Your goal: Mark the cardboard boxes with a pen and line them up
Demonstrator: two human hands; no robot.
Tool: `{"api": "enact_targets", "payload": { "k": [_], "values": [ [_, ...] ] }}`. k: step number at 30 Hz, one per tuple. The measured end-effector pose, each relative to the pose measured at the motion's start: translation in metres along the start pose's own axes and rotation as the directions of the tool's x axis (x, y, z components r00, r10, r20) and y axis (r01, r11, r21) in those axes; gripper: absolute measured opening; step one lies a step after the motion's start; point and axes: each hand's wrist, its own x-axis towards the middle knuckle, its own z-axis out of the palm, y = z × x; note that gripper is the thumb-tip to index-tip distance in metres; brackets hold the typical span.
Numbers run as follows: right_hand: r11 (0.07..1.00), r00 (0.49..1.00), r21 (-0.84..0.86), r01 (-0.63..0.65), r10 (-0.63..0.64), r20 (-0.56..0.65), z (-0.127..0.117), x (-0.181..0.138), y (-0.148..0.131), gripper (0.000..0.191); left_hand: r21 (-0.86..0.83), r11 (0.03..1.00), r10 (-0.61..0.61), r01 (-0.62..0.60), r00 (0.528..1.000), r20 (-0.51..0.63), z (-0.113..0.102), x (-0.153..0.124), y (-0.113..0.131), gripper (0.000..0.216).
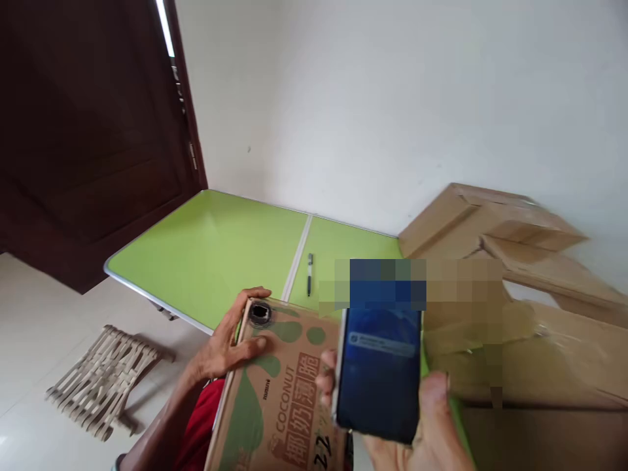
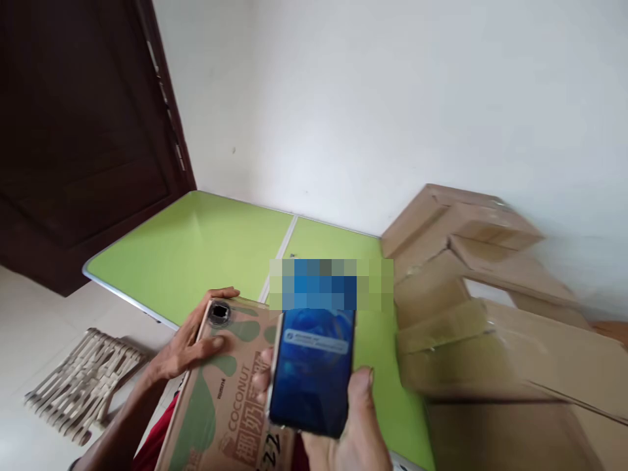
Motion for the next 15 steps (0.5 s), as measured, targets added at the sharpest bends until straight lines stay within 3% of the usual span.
{"api": "enact_targets", "payload": {
  "k": [2, 4, 6, 7, 11, 15],
  "values": [
    [0.976, 0.957, -0.051, 0.212, -0.218, -0.193, -0.012, 0.017, -0.018, 0.065, -0.011, 0.999, -0.035, 0.035, 0.999, 0.004, -0.001, 0.0, -0.001, 0.07],
    [0.903, 0.835, -0.156, 0.4, -0.429, -0.345, -0.029, 0.044, -0.032, 0.065, -0.012, 0.998, -0.054, 0.054, 0.999, 0.0, -0.001, 0.0, 0.0, 0.068],
    [0.831, 0.727, -0.298, 0.471, -0.556, -0.402, -0.05, 0.078, -0.039, 0.067, -0.011, 0.998, -0.059, 0.059, 0.998, -0.007, -0.001, 0.001, 0.0, 0.068],
    [0.818, 0.706, -0.377, 0.435, -0.57, -0.42, -0.062, 0.095, -0.039, 0.067, -0.011, 0.998, -0.059, 0.059, 0.998, -0.01, 0.0, 0.001, 0.0, 0.068],
    [0.819, 0.725, -0.499, 0.284, -0.523, -0.447, -0.102, 0.151, -0.026, 0.058, -0.01, 0.998, -0.063, 0.063, 0.998, -0.023, 0.002, 0.002, -0.001, 0.069],
    [0.775, 0.736, -0.611, 0.161, -0.507, -0.449, -0.121, 0.176, -0.012, 0.05, -0.036, 0.998, -0.062, 0.06, 0.997, -0.055, 0.004, 0.003, -0.002, 0.069]
  ]
}}
